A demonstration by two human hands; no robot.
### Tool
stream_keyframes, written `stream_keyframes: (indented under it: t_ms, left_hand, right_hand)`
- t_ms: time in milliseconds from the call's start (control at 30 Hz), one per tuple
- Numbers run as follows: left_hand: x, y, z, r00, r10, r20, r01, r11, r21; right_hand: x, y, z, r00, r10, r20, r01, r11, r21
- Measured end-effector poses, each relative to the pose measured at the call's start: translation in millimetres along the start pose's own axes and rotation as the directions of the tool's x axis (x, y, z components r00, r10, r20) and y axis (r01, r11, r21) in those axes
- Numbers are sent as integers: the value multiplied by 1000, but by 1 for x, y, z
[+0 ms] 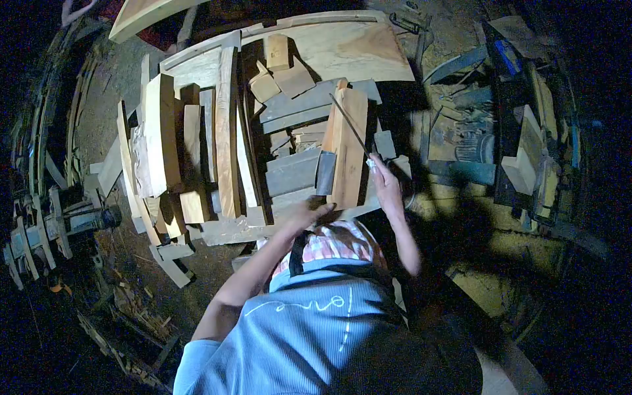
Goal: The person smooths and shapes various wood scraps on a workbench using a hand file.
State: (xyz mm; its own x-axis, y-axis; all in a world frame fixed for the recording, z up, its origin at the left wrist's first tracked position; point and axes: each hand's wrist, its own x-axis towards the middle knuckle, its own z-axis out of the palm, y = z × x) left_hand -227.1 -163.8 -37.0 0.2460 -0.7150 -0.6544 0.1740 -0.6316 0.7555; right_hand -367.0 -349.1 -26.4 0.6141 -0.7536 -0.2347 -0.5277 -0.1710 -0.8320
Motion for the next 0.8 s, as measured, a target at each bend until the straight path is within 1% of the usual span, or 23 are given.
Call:
stream_keyframes:
  t_ms: [33,100,133,167,200,233,267,300,333,367,400,433,500,533,567,633,667,700,733,767,800]
  left_hand:
    - [5,7,13,994,-73,84,95,947,-308]
    - [2,48,13,951,-265,158,295,932,-210]
    - [30,6,34,978,-154,142,198,905,-376]
    - [61,-50,57,993,-47,110,98,841,-532]
    - [71,-66,62,989,-81,121,133,839,-528]
    - [76,-79,69,1000,8,28,8,852,-523]
    - [44,-30,51,1000,-27,11,29,883,-468]
    - [6,21,32,998,-68,-6,60,909,-413]
    - [4,17,30,997,-72,-6,63,909,-412]
    - [3,12,31,996,-81,43,91,908,-409]
    - [1,8,29,992,-88,89,117,907,-404]
    - [-7,17,21,992,-92,83,118,907,-404]
    - [-34,54,-4,984,-172,48,172,841,-512]
    - [-41,63,-15,981,-142,-132,91,937,-337]
    - [-53,80,-26,976,-109,-188,49,953,-299]
    - [-66,84,-40,948,-61,-313,-3,979,-201]
    - [-76,92,-52,937,-29,-348,-6,995,-98]
    - [-84,97,-65,926,7,-378,-4,1000,8]
    - [-86,98,-74,828,190,-527,-148,982,122]
    - [-88,101,-86,806,262,-531,-232,965,125]
    - [-93,107,-90,765,287,-577,-196,957,215]
  right_hand:
    - [-2,-4,-2,1000,-5,-7,5,1000,-2]
    - [-3,-17,-4,996,80,33,-79,996,-33]
    - [-5,-16,-5,995,88,35,-88,996,-20]
    - [-7,-17,-5,995,95,34,-94,995,-17]
    - [-9,-18,-7,994,102,38,-102,995,-18]
    - [-11,-17,-9,993,110,41,-109,994,-17]
    - [-14,-8,-9,1000,10,-14,-12,991,-135]
    - [-15,-7,-11,1000,10,-17,-12,991,-132]
    - [-17,-10,-13,996,83,-23,-84,995,-47]
    - [-19,-13,-16,987,157,-19,-156,987,37]
    - [-19,-17,-21,961,277,14,-278,957,81]
    - [-17,-10,-19,994,94,-59,-85,986,146]
    - [-11,-11,-24,994,61,-93,-53,995,83]
    - [-7,-18,-25,993,51,-102,-40,993,107]
    - [-2,-22,-25,994,42,-96,-32,994,108]
    - [5,-30,-26,984,-100,-145,94,995,-44]
    - [6,-49,-26,972,-189,-136,177,979,-97]
    - [7,-59,-25,972,-195,-134,183,979,-93]
    - [8,-66,-24,978,-187,-88,181,981,-75]
    - [9,-76,-24,982,-183,-39,181,982,-59]
    - [9,-89,-24,995,-77,57,77,997,7]
